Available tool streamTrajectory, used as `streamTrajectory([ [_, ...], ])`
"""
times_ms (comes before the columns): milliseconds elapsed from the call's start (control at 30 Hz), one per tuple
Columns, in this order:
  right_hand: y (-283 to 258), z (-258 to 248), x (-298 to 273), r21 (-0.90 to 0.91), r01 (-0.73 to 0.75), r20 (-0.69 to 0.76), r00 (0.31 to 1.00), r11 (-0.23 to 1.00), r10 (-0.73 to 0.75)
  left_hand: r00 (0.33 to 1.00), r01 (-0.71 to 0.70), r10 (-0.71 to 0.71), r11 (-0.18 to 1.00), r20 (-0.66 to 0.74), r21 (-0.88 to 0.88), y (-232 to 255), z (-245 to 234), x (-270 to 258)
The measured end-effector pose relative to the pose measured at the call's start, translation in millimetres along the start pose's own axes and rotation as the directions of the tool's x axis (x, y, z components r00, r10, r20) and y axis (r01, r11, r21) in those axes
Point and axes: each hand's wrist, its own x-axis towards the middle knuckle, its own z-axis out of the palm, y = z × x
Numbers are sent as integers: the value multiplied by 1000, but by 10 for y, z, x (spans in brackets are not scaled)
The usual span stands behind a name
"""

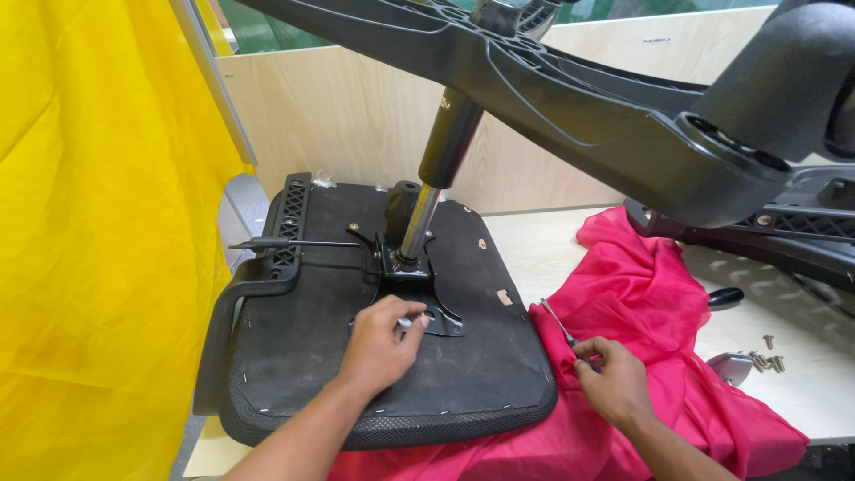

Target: The person uses a screwdriver to tighten screws on the underside of an office chair seat, securing the seat to the chair base. The person works on multiple screws in sequence, ensuring the seat is firmly attached.

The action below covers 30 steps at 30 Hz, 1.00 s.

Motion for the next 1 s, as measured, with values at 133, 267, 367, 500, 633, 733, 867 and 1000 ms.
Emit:
streamTrajectory([
  [133, -170, 9, -30, 214, -39, 175, 985, 976, 1, 995, 68, -65, 997, 76, -30, 185, 336, -101],
  [267, -307, 20, -101, 372, -52, 266, 963, 927, -52, 988, 79, -69, 994, 136, -74, 346, 645, -149],
  [367, -390, -16, -139, 439, -25, 282, 953, 898, -112, 985, 41, -25, 995, 169, -93, 435, 851, -146],
  [500, -443, -129, -193, 427, 7, 286, 947, 904, -143, 979, 80, -51, 987, 197, -141, 530, 1112, -135],
  [633, -424, -262, -269, 515, -39, 278, 953, 857, -124, 974, 63, -24, 984, 225, -169, 597, 1326, -149],
  [733, -366, -404, -310, 463, -17, 236, 966, 886, -105, 966, 47, 0, 983, 260, -175, 659, 1464, -167],
  [867, -268, -569, -350, 390, -13, 200, 977, 921, -71, 953, 61, 1, 979, 303, -193, 762, 1627, -164],
  [1000, -133, -717, -384, 461, -76, 222, 975, 884, -32, 938, 85, -8, 975, 347, -206, 868, 1769, -152],
])
